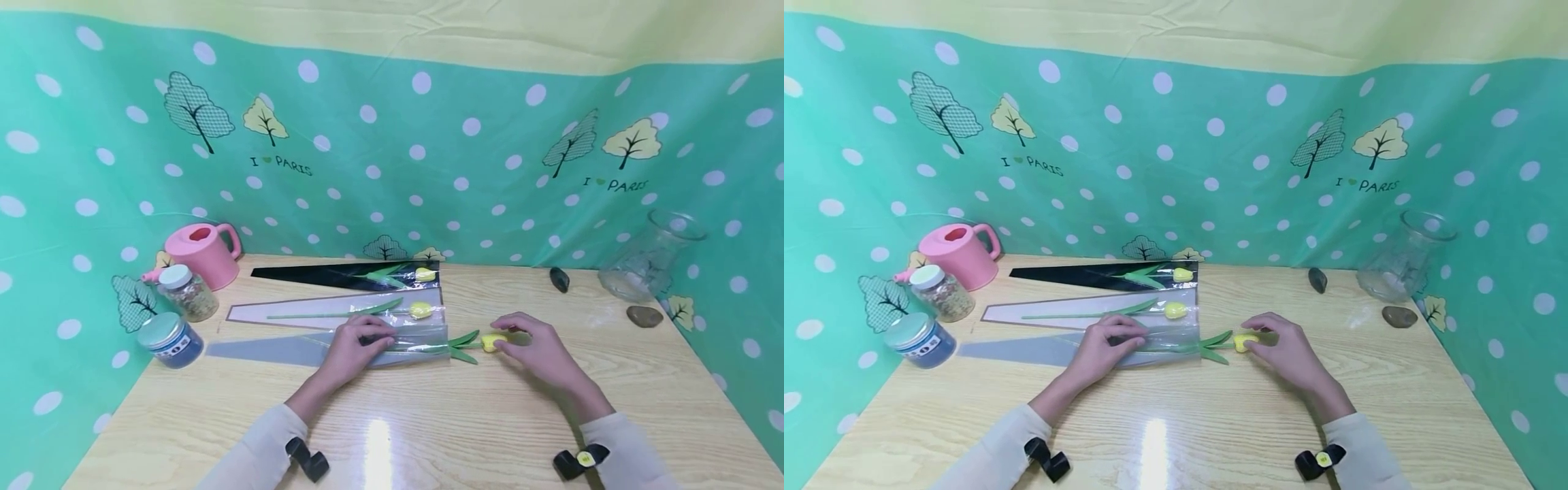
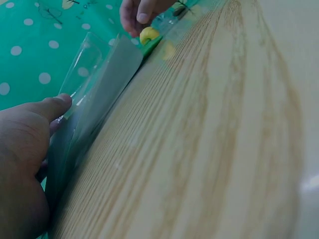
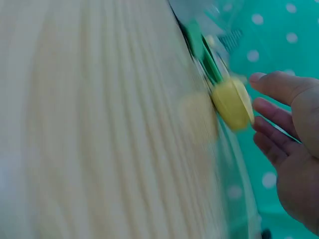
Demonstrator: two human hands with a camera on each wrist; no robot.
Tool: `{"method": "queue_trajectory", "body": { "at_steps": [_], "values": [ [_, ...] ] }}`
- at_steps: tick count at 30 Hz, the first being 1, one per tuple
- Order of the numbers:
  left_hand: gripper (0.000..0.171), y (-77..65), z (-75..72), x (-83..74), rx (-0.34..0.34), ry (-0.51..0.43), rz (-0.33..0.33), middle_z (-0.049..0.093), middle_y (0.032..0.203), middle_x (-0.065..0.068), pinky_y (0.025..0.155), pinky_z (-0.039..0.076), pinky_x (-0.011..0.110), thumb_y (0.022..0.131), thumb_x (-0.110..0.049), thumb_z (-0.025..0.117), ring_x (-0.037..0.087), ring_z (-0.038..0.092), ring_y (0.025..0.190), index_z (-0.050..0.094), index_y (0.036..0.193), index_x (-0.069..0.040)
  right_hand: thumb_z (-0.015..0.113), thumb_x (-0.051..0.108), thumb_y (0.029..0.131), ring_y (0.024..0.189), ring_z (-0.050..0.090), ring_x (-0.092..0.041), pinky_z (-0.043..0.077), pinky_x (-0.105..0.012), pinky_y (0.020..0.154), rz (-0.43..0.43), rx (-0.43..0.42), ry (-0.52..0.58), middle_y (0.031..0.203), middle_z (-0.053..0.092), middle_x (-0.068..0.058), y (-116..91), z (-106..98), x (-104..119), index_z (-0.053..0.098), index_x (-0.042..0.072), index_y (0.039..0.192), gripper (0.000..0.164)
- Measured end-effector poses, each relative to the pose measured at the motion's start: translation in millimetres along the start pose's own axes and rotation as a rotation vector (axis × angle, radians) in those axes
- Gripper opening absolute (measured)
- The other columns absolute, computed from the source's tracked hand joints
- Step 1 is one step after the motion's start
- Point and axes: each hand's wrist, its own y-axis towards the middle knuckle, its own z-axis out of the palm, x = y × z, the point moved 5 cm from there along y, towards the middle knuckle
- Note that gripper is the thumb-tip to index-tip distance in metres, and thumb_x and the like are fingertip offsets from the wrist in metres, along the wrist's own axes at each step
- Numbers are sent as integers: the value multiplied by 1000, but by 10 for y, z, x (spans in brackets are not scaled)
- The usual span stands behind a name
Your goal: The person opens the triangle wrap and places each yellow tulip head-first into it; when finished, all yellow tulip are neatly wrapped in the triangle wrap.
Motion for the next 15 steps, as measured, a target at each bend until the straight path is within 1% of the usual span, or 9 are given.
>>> {"method": "queue_trajectory", "body": {
  "at_steps": [2,4,6,9,13,15],
  "values": [
    [16,-2,10,2,4,-1,-6,75,111,-10,107,50,44,88,-24,83,17,65,117,83,105,-24,80,12,90,112,68,-26,56,-44,98,19,12,-9,120,73,-3,-31,-46,-66,73,13,122,32],
    [16,-3,17,-1,8,-1,-5,75,111,-10,107,50,44,88,-24,83,17,65,118,83,105,-23,79,11,91,112,68,-27,57,-41,97,34,29,-18,120,74,-4,-62,-69,-124,72,12,124,34],
    [16,-2,20,-3,7,-2,-2,75,111,-9,106,51,43,88,-24,83,17,65,117,83,104,-23,79,10,91,111,69,-26,58,-39,97,34,45,-18,120,74,-5,-81,-70,-162,71,12,125,35],
    [16,-2,12,-10,0,-2,7,75,110,-8,106,52,44,88,-23,83,18,65,116,83,104,-22,78,10,91,107,70,-21,58,-36,94,32,55,-4,118,74,-3,-91,-57,-187,72,14,123,33],
    [16,-4,-2,-22,-5,0,19,75,110,-8,105,52,45,89,-24,83,18,66,115,83,104,-22,79,10,91,99,68,-9,59,-31,90,33,44,12,112,75,-1,-84,-33,-187,75,17,116,27],
    [16,-3,-9,-28,-7,0,27,75,110,-8,105,52,46,89,-24,83,19,66,115,83,104,-23,79,9,90,97,67,-6,59,-29,88,34,40,18,111,75,0,-77,-20,-183,75,17,115,26]
  ]
}}
